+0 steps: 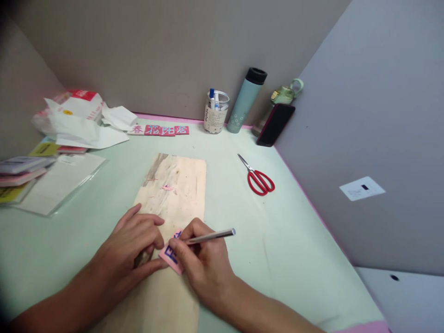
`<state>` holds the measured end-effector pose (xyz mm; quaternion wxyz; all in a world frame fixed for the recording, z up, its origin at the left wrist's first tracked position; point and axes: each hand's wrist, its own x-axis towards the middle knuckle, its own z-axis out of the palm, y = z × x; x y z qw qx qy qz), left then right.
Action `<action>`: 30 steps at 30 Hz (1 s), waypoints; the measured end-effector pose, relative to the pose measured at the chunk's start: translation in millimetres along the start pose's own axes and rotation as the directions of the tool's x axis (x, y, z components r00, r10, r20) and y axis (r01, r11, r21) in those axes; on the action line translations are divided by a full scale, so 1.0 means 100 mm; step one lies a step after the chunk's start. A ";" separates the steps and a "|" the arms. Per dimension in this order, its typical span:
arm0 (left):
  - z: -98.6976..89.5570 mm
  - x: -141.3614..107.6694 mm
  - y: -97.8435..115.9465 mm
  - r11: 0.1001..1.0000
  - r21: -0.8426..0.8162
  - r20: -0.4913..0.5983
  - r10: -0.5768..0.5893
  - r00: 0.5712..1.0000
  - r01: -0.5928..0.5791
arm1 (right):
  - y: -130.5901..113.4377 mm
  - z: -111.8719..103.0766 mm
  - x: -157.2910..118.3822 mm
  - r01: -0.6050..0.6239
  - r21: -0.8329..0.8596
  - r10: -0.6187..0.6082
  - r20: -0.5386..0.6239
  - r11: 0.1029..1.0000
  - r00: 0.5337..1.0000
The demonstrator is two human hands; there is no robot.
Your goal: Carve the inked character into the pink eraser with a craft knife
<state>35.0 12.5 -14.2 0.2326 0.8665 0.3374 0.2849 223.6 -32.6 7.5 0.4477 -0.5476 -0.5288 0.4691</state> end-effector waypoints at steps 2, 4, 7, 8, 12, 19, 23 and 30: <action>0.01 0.00 0.02 1.000 0.013 -0.014 -0.025 1.000 0.025 | 0.00 0.00 -0.01 0.032 -0.068 -0.033 -0.015 0.997 0.999; 0.02 0.01 0.02 0.999 0.023 -0.023 -0.026 0.999 0.027 | 0.00 -0.01 -0.02 0.082 -0.166 -0.087 -0.021 0.983 0.996; 0.02 0.01 0.02 0.999 0.041 0.014 0.022 1.000 -0.023 | 0.00 -0.02 -0.04 0.133 -0.253 -0.139 -0.005 0.958 0.990; 0.03 0.01 0.02 0.999 0.046 0.025 0.027 0.999 -0.028 | 0.01 -0.02 -0.05 0.143 -0.261 -0.149 -0.002 0.955 0.989; 0.06 0.01 0.06 0.996 0.082 -0.034 -0.038 0.999 0.041 | 0.03 -0.03 -0.06 0.159 -0.274 -0.163 0.010 0.948 0.987; 0.06 0.01 0.08 0.993 0.109 -0.053 -0.042 0.998 0.048 | 0.00 -0.03 -0.03 0.139 -0.254 -0.141 0.010 0.957 0.990; 0.00 0.02 0.07 0.997 0.074 0.006 -0.038 0.999 0.037 | -0.02 -0.03 -0.02 0.120 -0.234 -0.120 0.013 0.965 0.993; 0.00 0.00 0.07 0.996 0.060 -0.015 -0.063 0.998 0.064 | -0.05 -0.03 -0.04 0.093 -0.242 -0.090 0.027 0.966 0.996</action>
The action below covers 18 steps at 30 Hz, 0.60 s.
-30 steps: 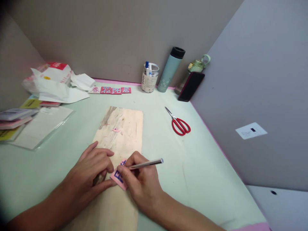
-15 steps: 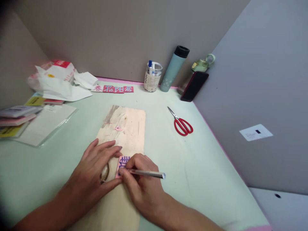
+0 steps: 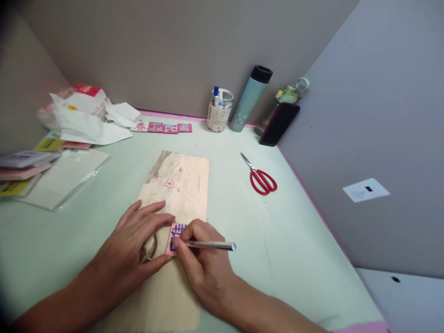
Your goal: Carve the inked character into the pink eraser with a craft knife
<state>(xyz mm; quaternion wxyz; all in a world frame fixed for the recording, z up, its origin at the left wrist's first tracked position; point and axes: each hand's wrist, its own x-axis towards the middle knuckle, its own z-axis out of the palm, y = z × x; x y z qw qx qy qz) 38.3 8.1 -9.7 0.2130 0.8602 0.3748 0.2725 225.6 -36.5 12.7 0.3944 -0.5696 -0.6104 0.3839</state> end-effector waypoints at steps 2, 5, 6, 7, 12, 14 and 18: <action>0.00 0.00 0.00 1.000 0.000 0.000 0.000 1.000 0.000 | -0.01 -0.01 0.00 -0.008 -0.003 0.008 0.006 1.000 1.000; 0.01 0.02 0.00 1.000 0.001 0.001 0.010 1.000 -0.010 | -0.01 -0.02 -0.01 -0.009 -0.013 0.009 0.019 1.000 1.000; 0.01 0.02 0.00 1.000 0.001 -0.001 0.011 1.000 -0.011 | -0.01 -0.02 -0.01 -0.011 -0.015 0.012 0.020 1.000 1.000; 0.01 0.03 0.00 1.000 0.002 -0.003 0.012 1.000 -0.012 | -0.01 -0.02 0.00 -0.013 -0.013 0.013 0.021 1.000 1.000; 0.01 0.02 0.00 1.000 0.002 0.001 0.010 1.000 -0.010 | -0.02 -0.01 0.00 -0.023 0.000 0.023 0.017 1.000 1.000; 0.01 0.01 0.00 1.000 -0.002 -0.009 -0.002 1.000 0.002 | -0.02 -0.01 0.00 -0.029 0.001 0.029 0.018 1.000 0.999; 0.02 0.01 0.00 1.000 0.000 -0.018 -0.004 1.000 0.004 | -0.02 -0.01 0.00 -0.028 -0.008 0.028 0.020 1.000 0.999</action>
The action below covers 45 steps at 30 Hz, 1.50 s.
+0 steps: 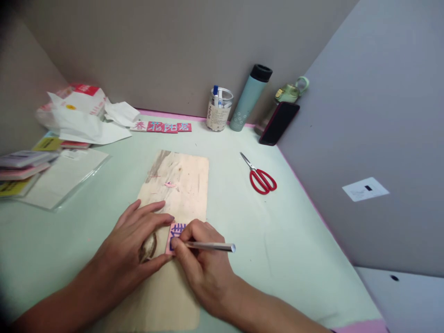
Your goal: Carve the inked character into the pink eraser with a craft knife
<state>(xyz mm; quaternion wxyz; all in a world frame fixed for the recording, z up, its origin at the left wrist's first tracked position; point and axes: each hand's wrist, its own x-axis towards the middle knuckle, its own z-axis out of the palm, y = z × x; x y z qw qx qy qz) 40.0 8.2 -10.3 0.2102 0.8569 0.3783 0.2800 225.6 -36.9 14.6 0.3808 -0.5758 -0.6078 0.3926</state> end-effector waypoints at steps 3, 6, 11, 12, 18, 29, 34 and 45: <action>0.00 0.00 0.00 1.000 0.003 0.003 0.001 1.000 -0.001 | 0.01 0.00 0.00 0.013 -0.003 -0.013 0.000 1.000 1.000; 0.00 0.00 -0.01 1.000 0.001 -0.002 0.000 1.000 0.000 | 0.01 0.01 0.01 0.015 0.002 -0.015 -0.003 1.000 1.000; -0.01 0.01 -0.01 1.000 0.009 0.002 -0.002 1.000 0.002 | 0.05 0.00 -0.03 0.071 -0.048 -0.070 0.022 0.996 0.997; -0.01 0.01 -0.01 1.000 0.013 0.003 0.006 1.000 -0.006 | 0.06 0.00 -0.04 0.093 -0.065 -0.091 0.031 0.994 0.995; -0.01 0.01 -0.02 1.000 -0.004 -0.001 0.009 1.000 -0.009 | 0.05 -0.05 0.04 0.084 0.010 -0.084 0.050 0.996 0.995; 0.00 -0.02 -0.04 1.000 -0.015 -0.010 0.004 1.000 -0.004 | 0.03 -0.09 0.10 -0.119 0.292 0.096 0.092 0.949 0.991; -0.01 -0.01 -0.05 1.000 -0.015 0.003 0.012 1.000 -0.011 | 0.07 -0.08 0.09 -0.101 0.307 0.074 0.100 0.946 0.992; 0.00 -0.02 -0.06 1.000 -0.005 0.015 -0.004 1.000 0.004 | 0.08 -0.10 0.09 -0.151 0.378 0.124 0.095 0.913 0.988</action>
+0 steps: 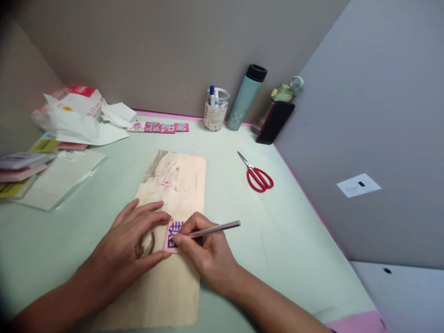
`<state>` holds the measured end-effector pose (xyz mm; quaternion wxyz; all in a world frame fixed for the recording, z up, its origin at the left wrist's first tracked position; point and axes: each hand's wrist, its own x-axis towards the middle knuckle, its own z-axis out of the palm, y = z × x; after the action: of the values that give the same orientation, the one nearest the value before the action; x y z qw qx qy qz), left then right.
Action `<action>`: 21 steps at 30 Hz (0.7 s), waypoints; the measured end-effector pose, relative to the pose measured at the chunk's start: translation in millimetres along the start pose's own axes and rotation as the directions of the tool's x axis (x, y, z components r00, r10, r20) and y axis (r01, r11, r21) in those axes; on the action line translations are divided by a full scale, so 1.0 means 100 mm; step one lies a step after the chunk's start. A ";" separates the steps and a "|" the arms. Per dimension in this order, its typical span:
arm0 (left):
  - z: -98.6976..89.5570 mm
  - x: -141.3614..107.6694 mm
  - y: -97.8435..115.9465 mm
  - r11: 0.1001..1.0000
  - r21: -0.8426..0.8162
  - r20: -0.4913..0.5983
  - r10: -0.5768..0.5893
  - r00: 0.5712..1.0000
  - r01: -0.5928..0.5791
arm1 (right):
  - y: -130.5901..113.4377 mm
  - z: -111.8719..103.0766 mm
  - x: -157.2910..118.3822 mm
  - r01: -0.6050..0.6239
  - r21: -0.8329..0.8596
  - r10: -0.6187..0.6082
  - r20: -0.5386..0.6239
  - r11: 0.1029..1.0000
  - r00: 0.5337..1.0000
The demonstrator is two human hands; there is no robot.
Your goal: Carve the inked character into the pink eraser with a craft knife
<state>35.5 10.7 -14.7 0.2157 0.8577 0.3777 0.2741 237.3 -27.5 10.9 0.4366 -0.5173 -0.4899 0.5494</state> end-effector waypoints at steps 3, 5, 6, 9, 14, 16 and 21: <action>0.00 -0.01 0.00 1.000 0.007 -0.005 0.010 1.000 -0.010 | 0.00 0.00 0.00 -0.012 0.025 0.013 -0.015 1.000 1.000; 0.00 0.00 -0.01 1.000 0.008 -0.013 0.016 1.000 -0.016 | 0.00 0.00 0.00 -0.011 0.022 0.011 -0.018 1.000 1.000; 0.01 0.00 -0.01 1.000 0.007 -0.014 0.018 1.000 -0.018 | 0.00 0.00 0.00 -0.007 0.014 0.008 -0.021 1.000 1.000; 0.01 0.01 -0.01 1.000 0.007 -0.018 0.019 1.000 -0.019 | -0.01 0.01 0.01 0.007 -0.016 -0.007 -0.021 1.000 1.000; 0.00 0.02 0.00 1.000 0.008 -0.012 0.022 1.000 -0.022 | -0.01 0.03 0.00 0.033 -0.064 -0.035 -0.028 0.997 0.999; 0.00 0.01 0.00 1.000 0.005 -0.020 0.013 1.000 -0.013 | 0.00 0.03 -0.01 0.039 -0.068 -0.041 -0.029 0.997 0.999; 0.00 0.00 -0.01 1.000 -0.004 -0.016 0.010 1.000 -0.011 | 0.02 0.04 0.01 0.058 -0.028 -0.059 -0.040 0.998 0.997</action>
<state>35.0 10.9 -15.4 0.2131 0.8570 0.3743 0.2830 233.7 -27.6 8.7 0.4555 -0.5197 -0.5031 0.5190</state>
